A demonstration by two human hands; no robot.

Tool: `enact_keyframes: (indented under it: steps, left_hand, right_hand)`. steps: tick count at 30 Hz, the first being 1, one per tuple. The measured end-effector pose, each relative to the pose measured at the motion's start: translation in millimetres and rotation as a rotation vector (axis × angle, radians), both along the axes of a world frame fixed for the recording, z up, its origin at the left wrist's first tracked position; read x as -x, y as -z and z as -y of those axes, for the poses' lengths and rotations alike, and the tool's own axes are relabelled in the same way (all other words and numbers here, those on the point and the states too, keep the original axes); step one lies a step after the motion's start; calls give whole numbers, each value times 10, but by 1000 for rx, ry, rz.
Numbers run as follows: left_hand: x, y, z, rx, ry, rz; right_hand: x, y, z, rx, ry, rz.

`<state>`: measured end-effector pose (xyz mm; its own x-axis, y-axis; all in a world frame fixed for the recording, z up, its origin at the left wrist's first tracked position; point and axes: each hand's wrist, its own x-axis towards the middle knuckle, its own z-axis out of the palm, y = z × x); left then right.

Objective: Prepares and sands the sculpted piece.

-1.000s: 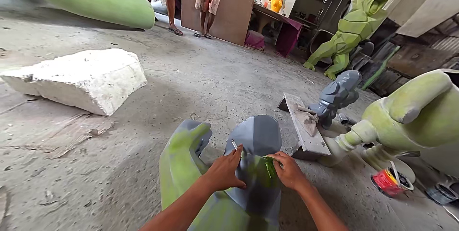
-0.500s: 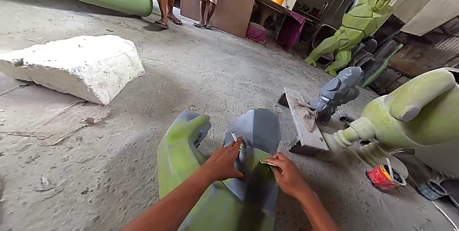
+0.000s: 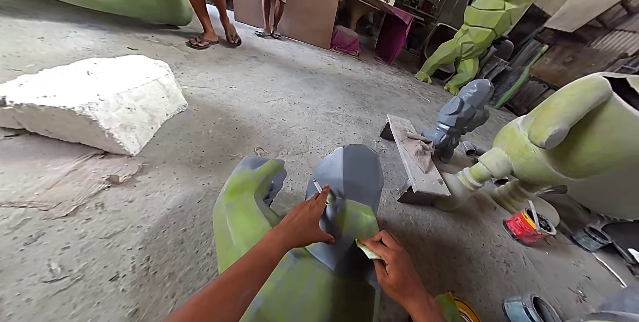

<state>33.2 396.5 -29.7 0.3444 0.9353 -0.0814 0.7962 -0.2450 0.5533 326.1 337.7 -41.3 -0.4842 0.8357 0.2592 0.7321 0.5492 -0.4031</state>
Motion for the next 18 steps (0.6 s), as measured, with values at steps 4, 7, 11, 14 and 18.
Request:
enact_keyframes:
  steps: [4, 7, 11, 14, 18]
  left_hand:
    - [14, 11, -3, -3, 6, -10]
    - [27, 20, -5, -11, 18, -30]
    - [53, 21, 0, -8, 17, -13]
    - [59, 42, 20, -12, 12, 35]
    - [64, 61, 29, -13, 4, 31]
  right_hand:
    - [-12, 52, 87, -31, 12, 10]
    - [-47, 44, 124, 9, 0, 25]
    - [-206, -24, 7, 164, -17, -232]
    - [-358, -38, -165, 274, 161, -615]
    - [-471, -44, -472, 452, 335, -820]
